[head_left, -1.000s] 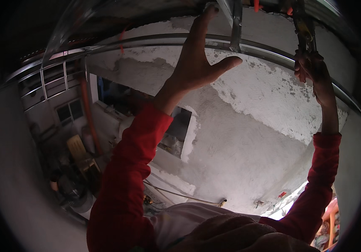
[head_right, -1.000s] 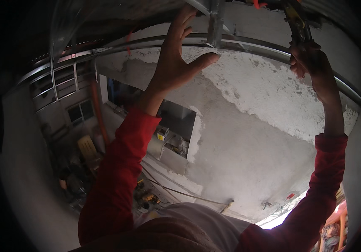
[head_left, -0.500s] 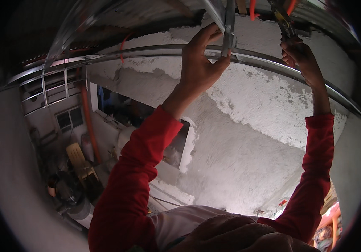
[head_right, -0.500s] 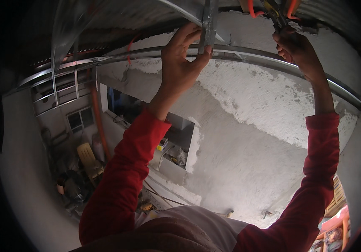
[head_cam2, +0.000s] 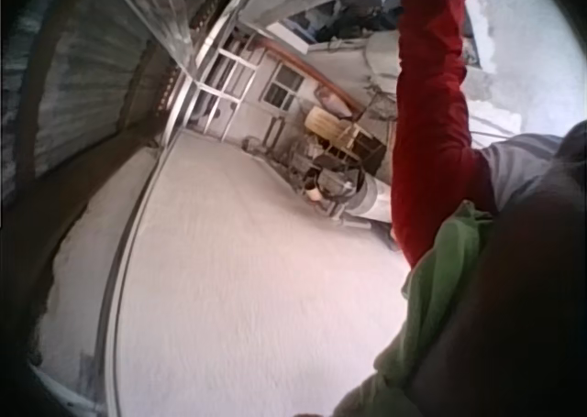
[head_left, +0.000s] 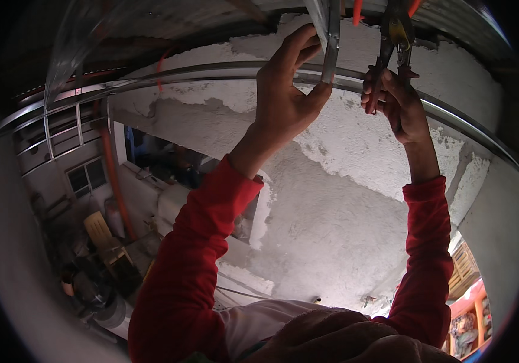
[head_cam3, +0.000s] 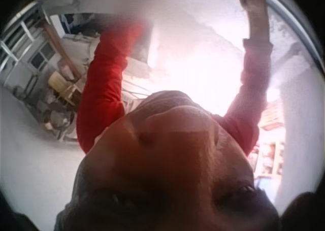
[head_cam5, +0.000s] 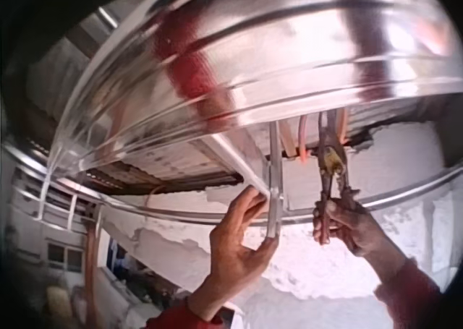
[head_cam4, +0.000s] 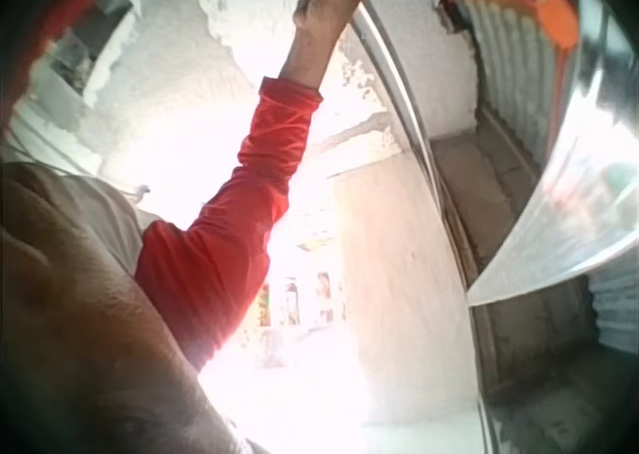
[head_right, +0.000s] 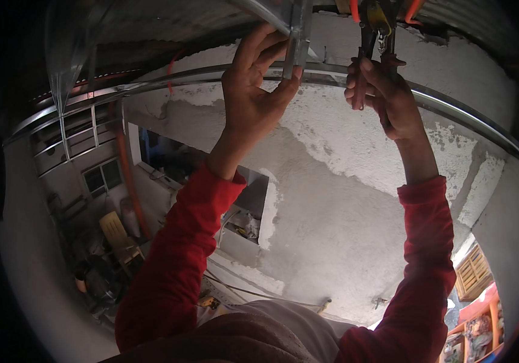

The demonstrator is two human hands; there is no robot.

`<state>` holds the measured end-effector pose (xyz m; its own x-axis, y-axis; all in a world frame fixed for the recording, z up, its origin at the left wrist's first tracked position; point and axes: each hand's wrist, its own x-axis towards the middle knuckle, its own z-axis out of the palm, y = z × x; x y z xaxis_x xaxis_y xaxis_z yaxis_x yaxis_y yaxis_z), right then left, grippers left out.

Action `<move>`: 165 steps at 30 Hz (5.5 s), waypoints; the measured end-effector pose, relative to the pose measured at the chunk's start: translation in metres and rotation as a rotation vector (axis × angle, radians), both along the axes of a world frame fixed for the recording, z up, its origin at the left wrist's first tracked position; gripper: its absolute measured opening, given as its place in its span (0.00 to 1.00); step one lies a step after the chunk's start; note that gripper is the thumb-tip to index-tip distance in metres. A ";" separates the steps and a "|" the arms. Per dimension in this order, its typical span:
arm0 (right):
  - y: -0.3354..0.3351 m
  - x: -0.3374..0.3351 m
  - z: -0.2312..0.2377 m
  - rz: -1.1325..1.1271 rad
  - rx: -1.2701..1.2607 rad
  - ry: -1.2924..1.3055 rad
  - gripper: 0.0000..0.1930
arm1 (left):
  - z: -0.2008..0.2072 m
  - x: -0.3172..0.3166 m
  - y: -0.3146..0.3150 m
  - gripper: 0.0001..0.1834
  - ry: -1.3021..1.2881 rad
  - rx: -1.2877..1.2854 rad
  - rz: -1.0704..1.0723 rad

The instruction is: The person installs metal frame sections to a ceiling grid using tin snips to cut the metal and a power drill to fasten the pieces. The person repeatedly positions, cuts, and drills the metal sections while standing on a scaffold platform.

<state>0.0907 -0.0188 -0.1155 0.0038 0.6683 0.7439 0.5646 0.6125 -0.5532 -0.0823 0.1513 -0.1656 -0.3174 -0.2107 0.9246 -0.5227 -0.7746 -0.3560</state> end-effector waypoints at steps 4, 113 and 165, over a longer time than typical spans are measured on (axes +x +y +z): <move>0.054 -0.039 -0.039 0.293 0.182 0.158 0.19 | 0.005 -0.017 0.005 0.33 0.074 0.068 0.023; 0.073 -0.127 -0.179 -0.484 0.189 0.267 0.22 | 0.070 -0.141 -0.022 0.28 0.471 0.140 0.227; -0.011 -0.257 -0.140 -0.512 -0.282 0.433 0.13 | 0.078 -0.127 -0.001 0.27 0.251 0.319 0.291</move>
<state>-0.1667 -0.0299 -0.2553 0.6225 0.6698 0.4047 0.4369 0.1316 -0.8898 -0.2091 0.1500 -0.0872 0.0209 -0.5425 0.8398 -0.4016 -0.7738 -0.4899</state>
